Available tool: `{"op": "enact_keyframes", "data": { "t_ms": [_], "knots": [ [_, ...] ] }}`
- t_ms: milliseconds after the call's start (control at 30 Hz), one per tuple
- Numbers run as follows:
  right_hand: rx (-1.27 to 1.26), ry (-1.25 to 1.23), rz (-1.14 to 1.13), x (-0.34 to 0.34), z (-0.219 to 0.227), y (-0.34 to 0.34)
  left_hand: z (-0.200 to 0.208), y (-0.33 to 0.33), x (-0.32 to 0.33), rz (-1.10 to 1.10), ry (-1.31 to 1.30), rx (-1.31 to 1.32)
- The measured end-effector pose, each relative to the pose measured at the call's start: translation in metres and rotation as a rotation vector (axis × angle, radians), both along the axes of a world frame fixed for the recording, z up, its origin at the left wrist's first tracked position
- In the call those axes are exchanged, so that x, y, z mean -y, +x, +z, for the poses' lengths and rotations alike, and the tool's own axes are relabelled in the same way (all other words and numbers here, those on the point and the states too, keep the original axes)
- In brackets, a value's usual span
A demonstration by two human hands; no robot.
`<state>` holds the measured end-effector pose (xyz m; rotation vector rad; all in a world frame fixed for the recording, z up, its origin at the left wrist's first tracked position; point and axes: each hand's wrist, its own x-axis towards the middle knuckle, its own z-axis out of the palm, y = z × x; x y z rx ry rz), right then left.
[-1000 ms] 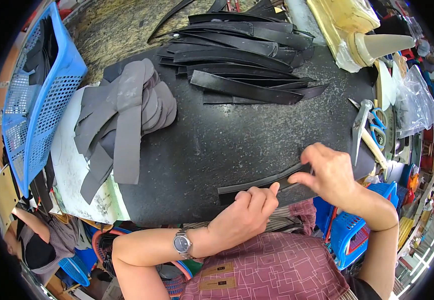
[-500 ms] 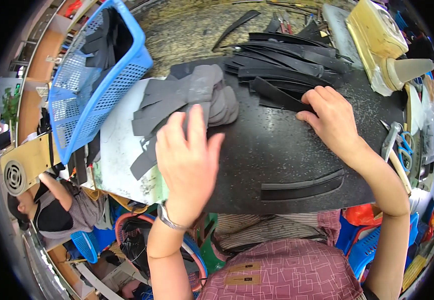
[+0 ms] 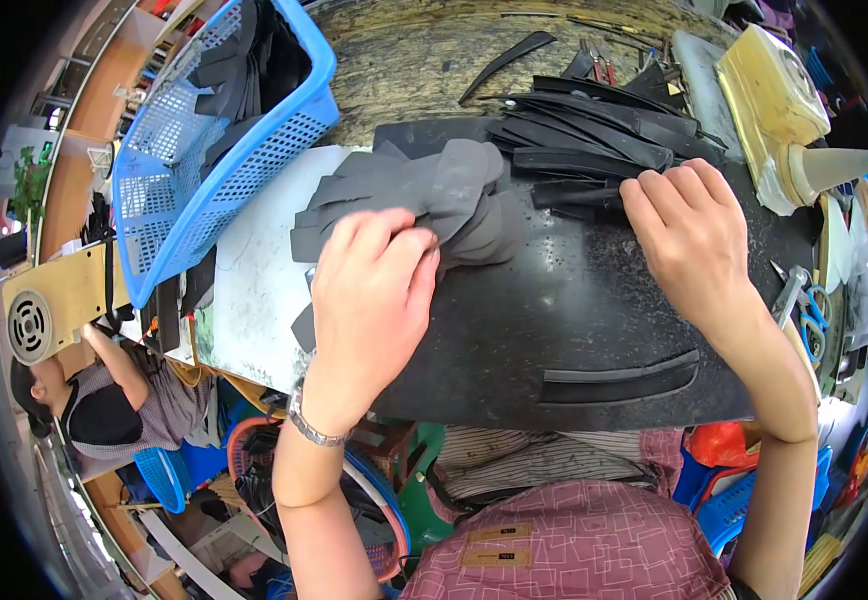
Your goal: Aligning and attaching black strips to grey shoe upper components on a workbench.
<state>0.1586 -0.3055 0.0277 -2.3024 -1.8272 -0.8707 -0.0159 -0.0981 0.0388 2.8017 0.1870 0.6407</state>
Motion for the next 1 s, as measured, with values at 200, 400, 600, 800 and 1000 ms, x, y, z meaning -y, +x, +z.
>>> {"op": "enact_keyframes", "data": {
  "t_ms": [200,400,600,800,1000],
  "knots": [
    [-0.318,-0.086,0.437,-0.041,0.001,-0.030,0.024,0.027,-0.018,-0.112,0.126,-0.161],
    [-0.372,0.023,0.277,-0.110,-0.044,-0.054,0.062,0.015,0.008,-0.141,0.197,0.002],
    [-0.691,-0.044,0.451,-0.108,-0.083,0.009,0.028,-0.016,0.062,-0.255,0.218,0.194],
    [-1.465,0.348,-0.069,-0.064,0.022,0.061,0.016,0.013,0.014,-0.127,0.056,0.186],
    [-1.124,0.497,-0.167,-0.027,0.055,0.044,0.039,0.048,0.004,-0.358,0.154,0.051]
  ]
}}
